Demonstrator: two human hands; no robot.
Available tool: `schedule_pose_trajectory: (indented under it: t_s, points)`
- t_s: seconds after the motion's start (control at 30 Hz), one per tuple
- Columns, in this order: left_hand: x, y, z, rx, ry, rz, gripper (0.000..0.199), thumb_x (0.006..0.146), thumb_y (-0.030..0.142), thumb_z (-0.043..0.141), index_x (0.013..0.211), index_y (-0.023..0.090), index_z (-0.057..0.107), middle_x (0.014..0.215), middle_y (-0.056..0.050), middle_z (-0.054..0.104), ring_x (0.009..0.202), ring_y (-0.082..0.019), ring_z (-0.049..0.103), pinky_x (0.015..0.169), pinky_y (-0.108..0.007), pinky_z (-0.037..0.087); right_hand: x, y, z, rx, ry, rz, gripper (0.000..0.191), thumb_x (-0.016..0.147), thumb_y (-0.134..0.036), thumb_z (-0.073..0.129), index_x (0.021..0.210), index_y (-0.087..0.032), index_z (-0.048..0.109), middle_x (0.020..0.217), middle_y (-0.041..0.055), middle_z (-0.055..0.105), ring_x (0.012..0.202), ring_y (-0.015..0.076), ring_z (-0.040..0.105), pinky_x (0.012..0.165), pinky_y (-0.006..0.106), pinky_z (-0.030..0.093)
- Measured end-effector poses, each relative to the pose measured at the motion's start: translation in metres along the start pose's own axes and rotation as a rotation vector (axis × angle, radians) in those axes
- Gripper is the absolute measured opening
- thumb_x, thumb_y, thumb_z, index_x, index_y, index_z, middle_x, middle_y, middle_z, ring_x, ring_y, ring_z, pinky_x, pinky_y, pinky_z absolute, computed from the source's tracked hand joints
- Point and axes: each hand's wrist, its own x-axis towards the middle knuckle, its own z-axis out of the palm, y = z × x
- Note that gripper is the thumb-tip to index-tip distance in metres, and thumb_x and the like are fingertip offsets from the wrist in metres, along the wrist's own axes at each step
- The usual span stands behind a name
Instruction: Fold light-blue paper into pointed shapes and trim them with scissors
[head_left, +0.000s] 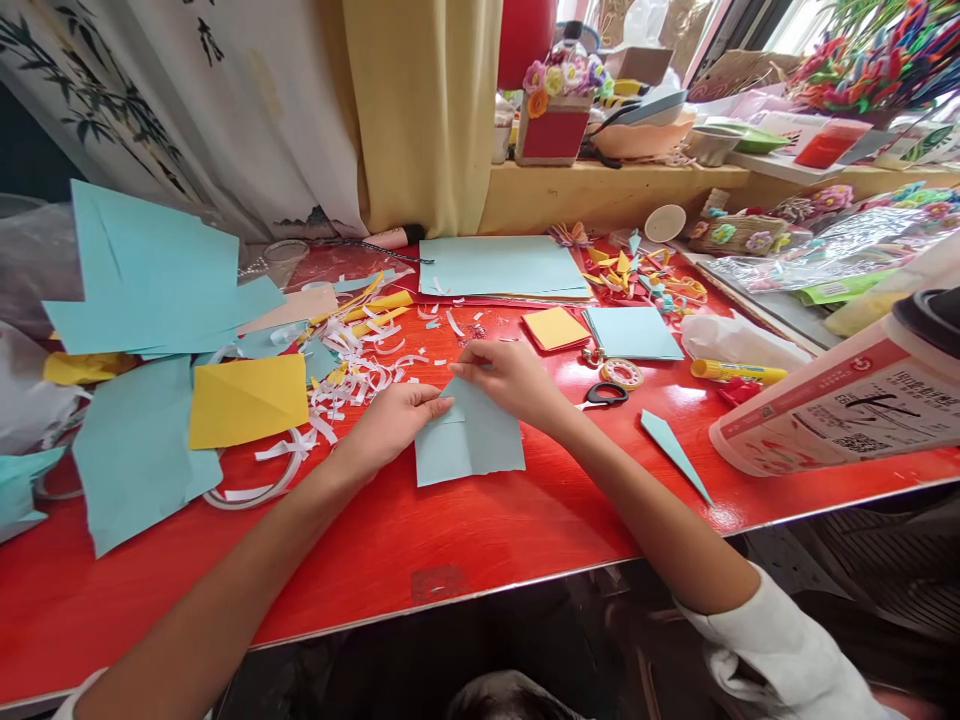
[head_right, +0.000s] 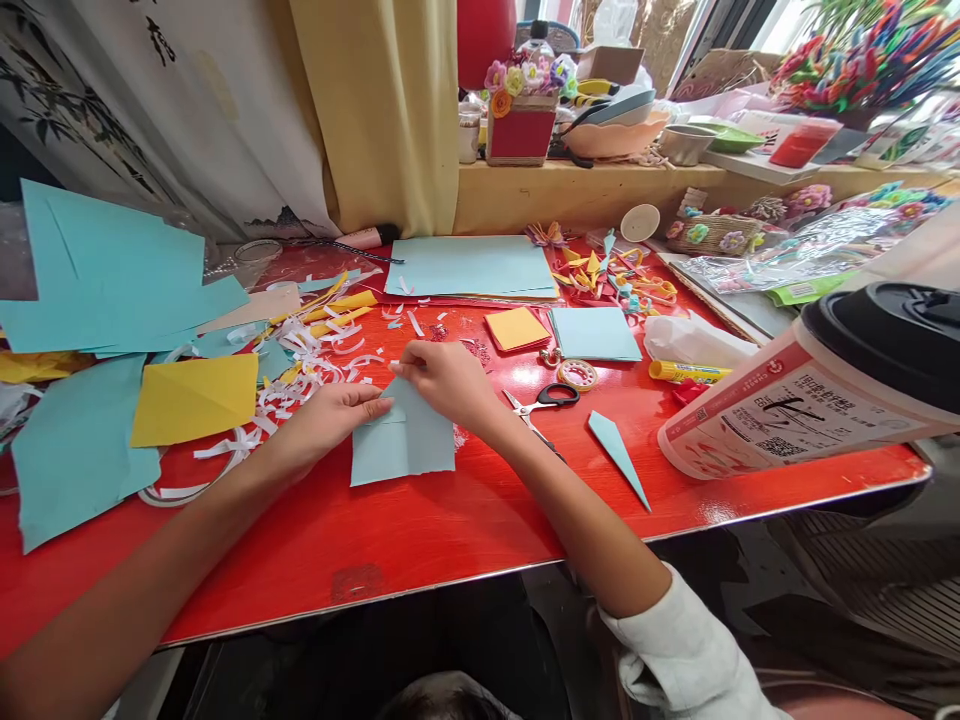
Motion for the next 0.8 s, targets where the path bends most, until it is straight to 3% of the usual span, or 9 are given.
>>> schedule_pose_trajectory:
  t_s: [0.1,0.2,0.33,0.4,0.47,0.53,0.63,0.7,0.8]
  points:
    - [0.001,-0.002,0.0,-0.033,-0.028,-0.012,0.037,0.069,0.052,0.064,0.072,0.015,0.063,0.07,-0.002,0.064,0.066,-0.017,0.057,0.062,-0.028,0.043,0.002,0.002,-0.002,0.047,0.012,0.005,0.022,0.083,-0.033,0.057,0.071,-0.015,0.062,0.069,0.0014,0.062,0.064,0.0119,0.05,0.058,0.024,0.031]
    - [0.001,-0.004,0.0,-0.096,0.036,-0.031,0.038,0.068,0.053,0.066,0.071,0.015,0.064,0.069,-0.003,0.065,0.063,-0.017,0.057,0.06,-0.027,0.042,0.002,0.003,-0.008,0.172,0.023,0.056,0.028,0.083,-0.04,0.056,0.072,-0.015,0.064,0.072,0.0024,0.063,0.068,0.013,0.052,0.059,0.025,0.034]
    - [0.001,-0.003,-0.001,-0.221,0.114,-0.019,0.039,0.068,0.054,0.067,0.075,0.015,0.066,0.07,-0.003,0.066,0.065,-0.017,0.059,0.062,-0.027,0.044,0.002,0.004,-0.018,0.442,-0.043,0.221,0.039,0.075,-0.038,0.066,0.108,-0.018,0.061,0.088,0.0051,0.065,0.079,0.0158,0.057,0.066,0.026,0.042]
    - [0.001,-0.002,-0.001,-0.207,0.126,-0.006,0.041,0.068,0.055,0.067,0.078,0.015,0.068,0.073,-0.003,0.067,0.067,-0.017,0.059,0.062,-0.026,0.044,0.002,0.005,-0.02,0.454,-0.107,0.221,0.032,0.075,-0.033,0.065,0.102,-0.016,0.062,0.082,0.0042,0.064,0.074,0.0151,0.057,0.065,0.027,0.042]
    - [0.001,-0.001,0.0,-0.182,0.152,0.025,0.044,0.068,0.057,0.068,0.083,0.016,0.069,0.079,-0.003,0.069,0.069,-0.017,0.06,0.062,-0.026,0.044,0.001,0.005,-0.019,0.389,-0.153,0.166,0.017,0.078,-0.03,0.062,0.084,-0.014,0.064,0.072,0.002,0.061,0.067,0.0137,0.054,0.061,0.027,0.041]
    - [0.002,-0.002,0.0,-0.211,0.172,0.054,0.048,0.067,0.058,0.068,0.09,0.016,0.07,0.085,-0.004,0.07,0.073,-0.019,0.061,0.063,-0.026,0.045,0.001,0.004,-0.018,0.35,-0.171,0.113,0.016,0.08,-0.03,0.059,0.078,-0.014,0.064,0.07,0.0017,0.061,0.067,0.014,0.054,0.06,0.027,0.041]
    - [0.002,-0.003,0.0,-0.25,0.178,0.068,0.051,0.066,0.059,0.068,0.09,0.015,0.07,0.085,-0.006,0.07,0.073,-0.019,0.062,0.063,-0.027,0.046,-0.001,0.001,-0.016,0.42,-0.154,0.036,0.023,0.084,-0.029,0.053,0.097,-0.017,0.068,0.1,0.0058,0.068,0.091,0.0186,0.06,0.074,0.03,0.047]
    - [0.002,-0.003,0.0,-0.261,0.178,0.078,0.05,0.065,0.059,0.069,0.088,0.015,0.07,0.084,-0.006,0.07,0.07,-0.018,0.062,0.062,-0.027,0.046,-0.003,-0.001,-0.016,0.464,-0.13,-0.008,0.031,0.086,-0.026,0.051,0.113,-0.022,0.065,0.124,0.0047,0.061,0.11,0.0201,0.056,0.085,0.032,0.047]
    - [0.001,-0.002,-0.001,-0.304,0.184,0.084,0.049,0.064,0.057,0.071,0.09,0.015,0.071,0.084,-0.006,0.071,0.068,-0.017,0.061,0.062,-0.028,0.047,-0.004,-0.003,-0.014,0.423,-0.065,0.006,0.041,0.085,-0.019,0.049,0.125,-0.025,0.059,0.132,0.0029,0.056,0.118,0.0199,0.053,0.094,0.034,0.045]
